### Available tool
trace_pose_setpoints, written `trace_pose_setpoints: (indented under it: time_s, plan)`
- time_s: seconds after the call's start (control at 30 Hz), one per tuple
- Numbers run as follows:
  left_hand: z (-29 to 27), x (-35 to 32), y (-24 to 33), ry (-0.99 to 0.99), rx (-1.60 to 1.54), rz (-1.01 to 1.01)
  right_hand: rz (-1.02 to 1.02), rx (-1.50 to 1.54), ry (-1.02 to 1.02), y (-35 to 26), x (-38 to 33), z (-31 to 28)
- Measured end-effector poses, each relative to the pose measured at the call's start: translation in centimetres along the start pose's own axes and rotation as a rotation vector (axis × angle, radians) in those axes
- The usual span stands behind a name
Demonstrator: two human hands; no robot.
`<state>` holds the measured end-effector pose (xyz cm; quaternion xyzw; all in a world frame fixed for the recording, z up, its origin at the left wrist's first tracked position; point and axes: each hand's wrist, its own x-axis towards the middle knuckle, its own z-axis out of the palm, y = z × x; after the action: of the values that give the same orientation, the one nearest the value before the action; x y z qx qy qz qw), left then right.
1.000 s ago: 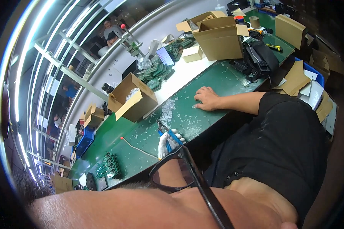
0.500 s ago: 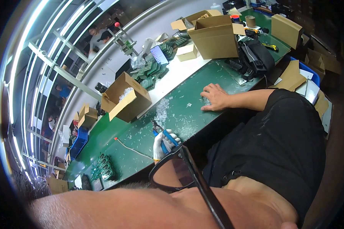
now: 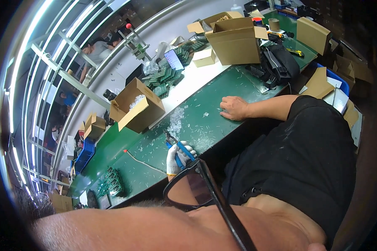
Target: Cutting and preparing small electronic components on a production line.
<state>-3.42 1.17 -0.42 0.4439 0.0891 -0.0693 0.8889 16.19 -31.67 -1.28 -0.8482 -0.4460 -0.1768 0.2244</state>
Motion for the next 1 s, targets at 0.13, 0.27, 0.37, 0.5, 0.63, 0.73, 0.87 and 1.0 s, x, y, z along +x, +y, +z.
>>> trace_pose_setpoints:
  time_s: [0.13,0.27,0.37,0.5,0.63,0.73,0.87,1.0]
  plan:
    - [0.4,0.0,0.0,0.001,-0.009,0.014,-0.067,0.043,0.045,0.1,-0.1,-0.3]
    - [0.8,-0.1,0.2,0.039,0.009,0.003,-0.089,0.009,0.089,0.2,0.0,-0.4]
    - [0.5,0.0,0.1,0.035,0.002,0.000,-0.066,0.062,0.081,0.2,-0.1,-0.3]
    - [0.6,-0.1,0.1,0.034,-0.011,-0.006,-0.031,0.090,0.062,0.0,-0.2,-0.4]
    - [0.5,0.0,0.0,0.040,-0.007,-0.009,0.000,0.106,0.084,0.2,0.0,-0.2]
    - [0.3,0.1,-0.2,-0.005,-0.031,0.018,-0.067,0.130,0.156,0.3,0.2,-0.1]
    - [-0.7,0.5,-0.6,-0.059,-0.073,0.024,-0.075,0.097,0.121,0.4,0.0,-0.3]
    - [-0.8,0.7,-0.5,-0.059,-0.088,0.001,-0.089,0.035,0.088,0.4,-0.1,-0.3]
